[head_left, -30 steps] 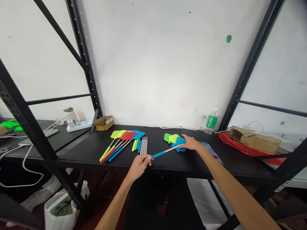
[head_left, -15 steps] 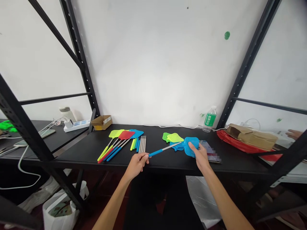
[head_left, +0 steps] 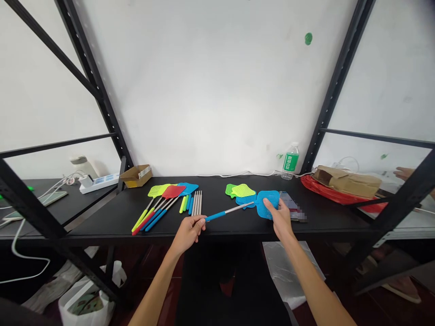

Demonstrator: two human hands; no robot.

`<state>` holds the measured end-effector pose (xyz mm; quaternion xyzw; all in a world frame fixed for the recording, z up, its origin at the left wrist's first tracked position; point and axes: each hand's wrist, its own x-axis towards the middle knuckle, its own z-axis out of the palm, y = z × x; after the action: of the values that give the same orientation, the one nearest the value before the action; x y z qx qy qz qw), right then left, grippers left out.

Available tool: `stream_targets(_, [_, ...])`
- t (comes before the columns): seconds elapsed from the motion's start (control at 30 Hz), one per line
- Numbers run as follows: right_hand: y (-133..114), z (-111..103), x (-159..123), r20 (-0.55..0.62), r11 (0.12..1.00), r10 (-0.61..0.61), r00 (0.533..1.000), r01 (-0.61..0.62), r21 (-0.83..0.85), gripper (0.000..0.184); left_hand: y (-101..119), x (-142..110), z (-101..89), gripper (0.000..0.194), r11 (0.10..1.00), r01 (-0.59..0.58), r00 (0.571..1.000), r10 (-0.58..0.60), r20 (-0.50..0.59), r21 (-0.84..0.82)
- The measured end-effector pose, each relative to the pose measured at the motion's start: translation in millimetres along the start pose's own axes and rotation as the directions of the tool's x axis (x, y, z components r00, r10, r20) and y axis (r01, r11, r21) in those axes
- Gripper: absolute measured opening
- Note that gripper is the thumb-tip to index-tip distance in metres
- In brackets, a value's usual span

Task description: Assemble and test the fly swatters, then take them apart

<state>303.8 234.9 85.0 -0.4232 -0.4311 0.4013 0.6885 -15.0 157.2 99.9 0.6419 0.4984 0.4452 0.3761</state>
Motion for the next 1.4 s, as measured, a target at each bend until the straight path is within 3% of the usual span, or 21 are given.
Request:
stream_targets(0.23, [-3, -1, -3, 0.015, 0.999, 0.015, 1.000, -0.015, 0.043, 0.047, -2, 1, -0.2, 0.042, 1.000, -0.014, 1.000, 0.014, 0.012, -0.002])
stream_targets(0.63, [0, -3, -3, 0.001, 0.995, -0.060, 0.998, 0.060, -0.081, 0.046, -3, -2, -6.1, 0.048, 0.996, -0.007, 1.000, 0.008, -0.014, 0.092])
stream_targets(0.93, [-7, -1, -7, 0.119, 0.977, -0.048, 0.992, 0.072, -0.201, 0.049, 9, -6, -22.6, 0.046, 0.983, -0.021, 0.996, 0.036, -0.077, 0.182])
stream_targets(1.4, [-6, -6, -3, 0.230, 0.927, -0.010, 0.973, 0.096, -0.363, 0.047, 11, -10, -5.4, 0.046, 0.958, -0.077, 0.995, 0.092, -0.041, 0.276])
